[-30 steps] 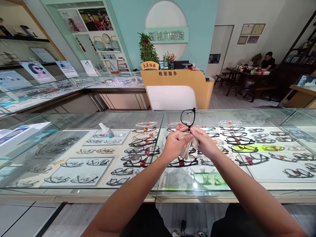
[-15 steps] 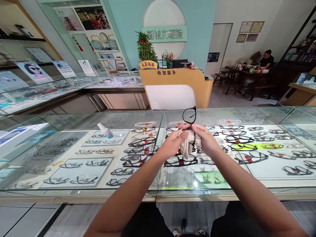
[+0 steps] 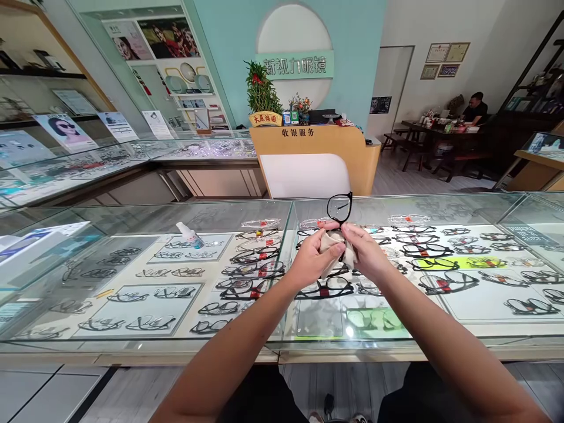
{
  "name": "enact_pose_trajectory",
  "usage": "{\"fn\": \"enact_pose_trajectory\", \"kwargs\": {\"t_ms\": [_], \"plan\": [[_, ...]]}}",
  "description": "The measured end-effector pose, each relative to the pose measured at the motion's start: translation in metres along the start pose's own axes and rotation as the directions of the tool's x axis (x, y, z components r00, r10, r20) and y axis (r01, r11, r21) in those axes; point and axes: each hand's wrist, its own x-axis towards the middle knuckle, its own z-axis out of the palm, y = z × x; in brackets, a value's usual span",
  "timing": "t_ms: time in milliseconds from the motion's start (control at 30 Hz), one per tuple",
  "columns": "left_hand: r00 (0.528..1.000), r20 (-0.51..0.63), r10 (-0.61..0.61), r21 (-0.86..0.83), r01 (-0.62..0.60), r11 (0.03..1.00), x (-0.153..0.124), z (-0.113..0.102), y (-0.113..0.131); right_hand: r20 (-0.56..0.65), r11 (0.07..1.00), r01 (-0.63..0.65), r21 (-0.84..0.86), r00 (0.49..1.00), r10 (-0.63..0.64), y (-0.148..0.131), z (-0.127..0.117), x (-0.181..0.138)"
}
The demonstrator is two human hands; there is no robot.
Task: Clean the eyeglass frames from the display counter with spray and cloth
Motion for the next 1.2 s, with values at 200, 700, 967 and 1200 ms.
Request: {"fn": "enact_pose_trajectory", "kwargs": {"t_ms": [200,700,967,1200], "plan": [[0.968,-0.218,0.121,0.091,-0.103,0.99,-0.003,0.008,-0.003,-0.014,0.999,-0.045,0.01,0.999,0.045,0.001,0.005,-0.001],[0.964,-0.259,-0.057,-0.055,0.044,0.998,0.011,-0.015,-0.011,-0.157,0.995,0.071,0.063,0.986,-0.061,-0.01,-0.005,0.004],[0.982,-0.183,-0.051,-0.15,0.023,0.988,0.018,-0.031,0.003,0.011,0.97,0.158,-0.187,0.987,-0.159,-0.014,-0.016,0.005],[0.993,-0.101,-0.055,-0.106,0.044,0.993,0.017,-0.034,0.009,0.071,0.961,0.15,-0.234,0.988,-0.137,-0.01,-0.019,0.008]]}}
